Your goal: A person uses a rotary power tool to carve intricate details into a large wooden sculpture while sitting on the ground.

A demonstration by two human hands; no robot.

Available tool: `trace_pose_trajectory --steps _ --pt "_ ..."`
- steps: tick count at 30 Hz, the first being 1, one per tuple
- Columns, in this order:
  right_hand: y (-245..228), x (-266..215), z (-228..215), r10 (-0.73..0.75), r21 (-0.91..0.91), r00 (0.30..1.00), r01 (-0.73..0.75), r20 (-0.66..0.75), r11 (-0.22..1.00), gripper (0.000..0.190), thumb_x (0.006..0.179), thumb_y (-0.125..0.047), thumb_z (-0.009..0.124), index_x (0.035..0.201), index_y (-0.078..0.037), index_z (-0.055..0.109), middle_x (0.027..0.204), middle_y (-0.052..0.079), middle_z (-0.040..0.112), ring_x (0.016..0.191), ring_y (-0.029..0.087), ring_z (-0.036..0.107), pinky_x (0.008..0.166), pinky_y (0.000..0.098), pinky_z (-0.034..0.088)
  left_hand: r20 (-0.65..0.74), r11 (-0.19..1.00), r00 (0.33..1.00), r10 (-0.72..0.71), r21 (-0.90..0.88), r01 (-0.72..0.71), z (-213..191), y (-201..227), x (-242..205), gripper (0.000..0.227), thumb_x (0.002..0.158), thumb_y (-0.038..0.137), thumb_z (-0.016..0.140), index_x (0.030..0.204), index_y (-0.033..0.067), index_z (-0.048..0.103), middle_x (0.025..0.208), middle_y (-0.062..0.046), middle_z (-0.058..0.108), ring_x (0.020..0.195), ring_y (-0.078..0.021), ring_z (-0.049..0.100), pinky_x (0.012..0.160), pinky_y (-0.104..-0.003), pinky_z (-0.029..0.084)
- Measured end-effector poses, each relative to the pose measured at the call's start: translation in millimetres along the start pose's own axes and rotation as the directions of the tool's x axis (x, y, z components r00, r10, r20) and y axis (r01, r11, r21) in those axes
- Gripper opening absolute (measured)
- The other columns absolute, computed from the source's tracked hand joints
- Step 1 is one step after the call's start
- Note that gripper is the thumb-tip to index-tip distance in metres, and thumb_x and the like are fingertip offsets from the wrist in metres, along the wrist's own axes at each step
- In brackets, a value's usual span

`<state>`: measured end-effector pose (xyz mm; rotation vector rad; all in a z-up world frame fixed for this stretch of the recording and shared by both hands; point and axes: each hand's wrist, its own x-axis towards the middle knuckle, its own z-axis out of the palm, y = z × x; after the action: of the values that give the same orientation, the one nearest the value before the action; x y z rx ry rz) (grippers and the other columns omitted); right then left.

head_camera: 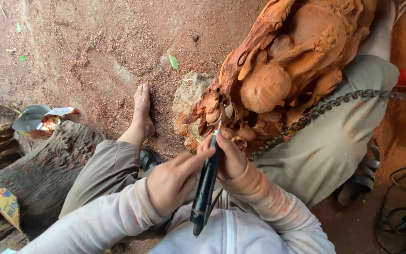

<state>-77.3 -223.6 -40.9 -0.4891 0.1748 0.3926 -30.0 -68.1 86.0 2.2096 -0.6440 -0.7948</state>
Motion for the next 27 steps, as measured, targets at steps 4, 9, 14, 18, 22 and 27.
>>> trace_pose_trajectory --steps 4,9,14,18,22,27 --pt "16.0 -9.1 -25.6 0.063 0.009 0.998 -0.063 -0.025 0.998 0.045 0.107 -0.036 0.032 0.092 -0.005 0.060 0.089 0.014 0.065 0.078 0.019 0.057 0.079 0.0329 0.047 -0.061 0.816 0.895 0.442 0.441 -0.373 10.6 0.2 12.2 0.033 0.096 0.017 0.068 0.128 0.0168 0.066 0.110 -0.011 0.061 0.101 -0.0243 0.059 0.089 -0.040 0.051" --pt "95.6 -27.0 -95.5 -0.588 -0.844 0.635 0.510 0.502 -0.169 0.052 0.103 0.004 0.059 0.146 0.003 0.030 0.135 0.015 0.051 0.110 0.020 0.068 0.095 0.0230 0.062 -0.099 0.750 0.807 0.582 0.449 -0.485 14.5 12.6 25.7 0.010 0.087 0.006 0.071 0.088 0.0030 0.061 0.123 -0.027 0.065 0.113 -0.0522 0.068 0.101 -0.063 0.057" --pt "57.3 -7.1 -64.8 -0.597 -0.851 0.610 0.417 0.522 -0.319 0.052 0.097 0.003 0.066 0.137 0.008 0.033 0.121 0.016 0.055 0.091 0.018 0.070 0.080 0.0235 0.063 -0.118 0.740 0.788 0.604 0.449 -0.500 21.9 12.7 34.0 0.010 0.087 0.004 0.072 0.085 0.0023 0.062 0.120 -0.029 0.064 0.110 -0.0581 0.066 0.097 -0.071 0.056" --pt "40.3 27.9 -46.8 -0.577 -0.575 0.246 -0.087 0.779 -0.814 0.031 0.099 -0.013 0.055 0.119 0.011 0.054 0.107 0.020 0.060 0.078 0.015 0.068 0.060 0.0168 0.060 -0.177 0.800 0.811 0.557 0.375 -0.468 26.8 14.1 39.9 0.024 0.083 0.008 0.072 0.101 -0.0070 0.070 0.121 -0.028 0.065 0.111 -0.0588 0.065 0.094 -0.067 0.058" --pt "37.0 21.7 -46.3 -0.613 -0.650 0.303 0.030 0.730 -0.759 0.038 0.099 -0.006 0.054 0.127 0.017 0.045 0.115 0.024 0.055 0.081 0.017 0.068 0.064 0.0180 0.061 -0.173 0.807 0.813 0.556 0.344 -0.479 28.3 10.5 42.7 0.019 0.084 0.008 0.072 0.097 -0.0062 0.070 0.120 -0.027 0.065 0.110 -0.0583 0.066 0.091 -0.065 0.060" --pt "36.8 13.5 -52.7 -0.550 -0.638 0.440 0.068 0.709 -0.767 0.042 0.096 -0.011 0.062 0.126 0.016 0.049 0.119 0.024 0.053 0.095 0.020 0.066 0.075 0.0218 0.062 -0.146 0.808 0.817 0.557 0.320 -0.494 19.5 10.4 48.4 0.010 0.082 0.009 0.073 0.087 0.0000 0.069 0.117 -0.025 0.066 0.109 -0.0573 0.066 0.092 -0.063 0.059"
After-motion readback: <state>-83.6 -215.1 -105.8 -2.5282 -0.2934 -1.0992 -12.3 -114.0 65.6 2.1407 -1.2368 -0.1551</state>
